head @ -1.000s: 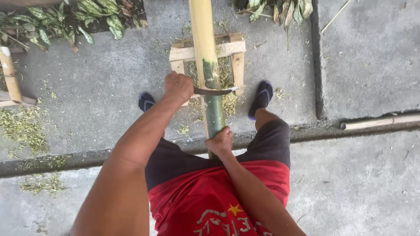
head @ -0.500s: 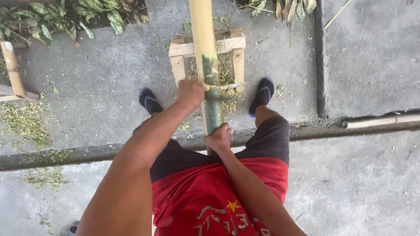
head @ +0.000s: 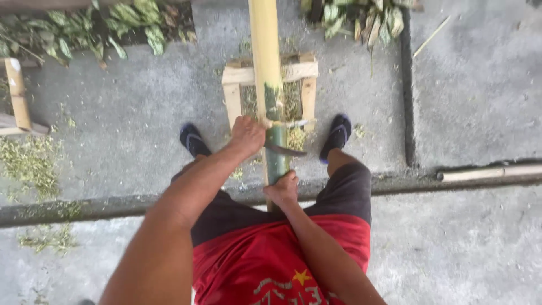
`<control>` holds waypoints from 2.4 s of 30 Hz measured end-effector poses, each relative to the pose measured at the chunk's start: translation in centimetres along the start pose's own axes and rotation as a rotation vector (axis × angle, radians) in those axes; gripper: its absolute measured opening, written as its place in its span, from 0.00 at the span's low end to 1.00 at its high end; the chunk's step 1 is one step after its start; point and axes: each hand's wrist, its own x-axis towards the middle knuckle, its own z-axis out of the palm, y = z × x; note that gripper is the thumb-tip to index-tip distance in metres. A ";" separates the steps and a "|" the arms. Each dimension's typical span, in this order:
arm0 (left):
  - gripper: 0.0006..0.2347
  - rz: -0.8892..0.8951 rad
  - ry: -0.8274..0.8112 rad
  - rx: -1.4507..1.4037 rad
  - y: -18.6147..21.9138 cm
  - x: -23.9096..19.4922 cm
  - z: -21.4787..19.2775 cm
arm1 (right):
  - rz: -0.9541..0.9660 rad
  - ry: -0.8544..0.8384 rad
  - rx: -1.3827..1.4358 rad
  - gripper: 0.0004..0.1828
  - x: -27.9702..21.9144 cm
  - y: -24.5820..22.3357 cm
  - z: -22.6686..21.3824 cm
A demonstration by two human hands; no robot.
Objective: Shaving the outer layer of a bamboo stalk using a curved knife while it is resting on a wooden stand.
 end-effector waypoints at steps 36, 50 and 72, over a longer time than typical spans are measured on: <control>0.14 -0.686 0.628 -1.804 3.1 -17.2 6.1 | -0.202 0.038 0.030 0.64 4.2 3.6 1.6; 0.04 -0.868 0.518 -1.949 6.8 -19.5 11.3 | -0.478 0.003 -0.173 0.40 6.2 1.3 -5.8; 0.09 -1.053 0.349 -2.057 7.2 -20.3 10.1 | -0.855 0.452 0.006 0.11 12.5 -5.6 -8.4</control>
